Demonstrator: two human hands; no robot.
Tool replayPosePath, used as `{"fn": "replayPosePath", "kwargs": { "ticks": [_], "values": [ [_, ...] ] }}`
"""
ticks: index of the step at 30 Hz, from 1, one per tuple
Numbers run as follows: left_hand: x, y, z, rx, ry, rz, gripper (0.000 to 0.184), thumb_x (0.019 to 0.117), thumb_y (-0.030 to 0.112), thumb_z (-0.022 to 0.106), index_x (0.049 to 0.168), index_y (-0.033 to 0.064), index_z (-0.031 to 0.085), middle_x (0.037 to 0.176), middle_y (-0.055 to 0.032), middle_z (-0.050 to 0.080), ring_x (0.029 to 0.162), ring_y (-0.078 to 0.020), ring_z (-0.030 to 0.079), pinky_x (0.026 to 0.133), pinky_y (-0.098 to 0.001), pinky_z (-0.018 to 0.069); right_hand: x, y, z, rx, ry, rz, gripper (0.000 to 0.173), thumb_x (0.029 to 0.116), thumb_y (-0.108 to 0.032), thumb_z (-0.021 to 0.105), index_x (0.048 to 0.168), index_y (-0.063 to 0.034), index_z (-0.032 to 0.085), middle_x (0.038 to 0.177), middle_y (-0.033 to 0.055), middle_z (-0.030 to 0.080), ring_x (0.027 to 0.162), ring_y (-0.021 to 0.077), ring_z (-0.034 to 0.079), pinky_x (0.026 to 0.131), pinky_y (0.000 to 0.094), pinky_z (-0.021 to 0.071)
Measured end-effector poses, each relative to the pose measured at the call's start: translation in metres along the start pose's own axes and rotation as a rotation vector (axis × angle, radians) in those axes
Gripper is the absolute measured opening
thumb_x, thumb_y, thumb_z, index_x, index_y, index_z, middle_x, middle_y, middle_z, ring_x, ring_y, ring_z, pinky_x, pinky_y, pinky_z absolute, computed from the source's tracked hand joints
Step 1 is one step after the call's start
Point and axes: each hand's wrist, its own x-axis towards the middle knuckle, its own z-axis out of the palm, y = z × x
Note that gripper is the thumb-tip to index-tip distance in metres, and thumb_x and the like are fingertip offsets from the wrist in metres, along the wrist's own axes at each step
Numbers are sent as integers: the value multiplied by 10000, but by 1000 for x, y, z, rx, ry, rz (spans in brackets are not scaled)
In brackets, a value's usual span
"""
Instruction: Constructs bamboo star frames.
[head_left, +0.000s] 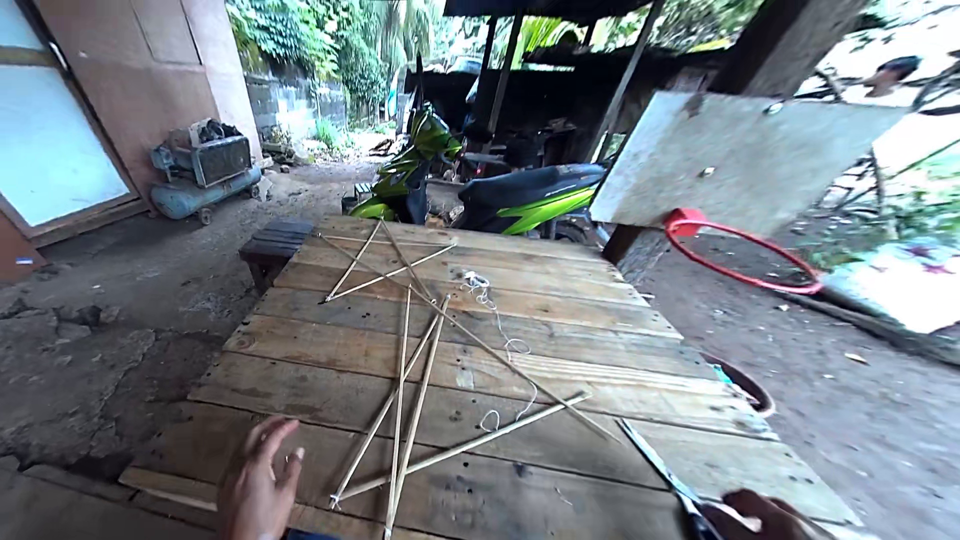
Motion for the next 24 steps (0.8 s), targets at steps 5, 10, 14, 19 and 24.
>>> {"fn": "replayPosePath", "kwargs": {
  "ticks": [5, 10, 14, 19, 24],
  "values": [
    [-6, 32, 35, 2, -276, -3, 338, 944, 190, 716, 1250, 47, 721, 1322, -215, 641, 1257, -400, 589, 1070, -572, 454, 39, -60, 28, 133, 147, -283, 422, 966, -162, 685, 1335, 36, 638, 1343, 309, 606, 1242, 515, 581, 1009, 684, 459],
    [6, 41, 55, 84, -391, -68, 288, 954, 139, 687, 1218, 33, 725, 1194, -195, 682, 1117, -346, 654, 1001, -511, 490, 92, -76, 71, 54, 63, -296, 371, 1003, -129, 638, 1346, 12, 642, 1260, 306, 641, 1231, 518, 571, 1051, 633, 437],
    [12, 34, 51, 63, -387, -96, 266, 983, 68, 612, 1225, -3, 697, 1177, -203, 692, 1123, -355, 657, 1011, -525, 481, 89, -84, 66, 132, 66, -262, 244, 995, 7, 557, 1162, 2, 734, 1136, 276, 680, 1150, 478, 619, 997, 610, 478],
    [14, 5, 25, -125, -402, -102, 253, 1004, 31, 578, 1234, -21, 669, 1135, -210, 693, 1014, -326, 693, 924, -505, 546, 72, -78, 54, 314, 88, -288, 226, 990, 28, 569, 1135, 14, 742, 1097, 271, 697, 1034, 445, 675, 940, 608, 507],
    [5, -21, 17, -113, -341, -41, 275, 962, 29, 637, 1231, 13, 689, 1059, -165, 717, 939, -280, 694, 879, -475, 543, 52, -82, 60, 328, -42, -284, 218, 999, -32, 591, 1158, -4, 737, 1129, 238, 703, 1037, 389, 685, 950, 561, 520]
  ]
}}
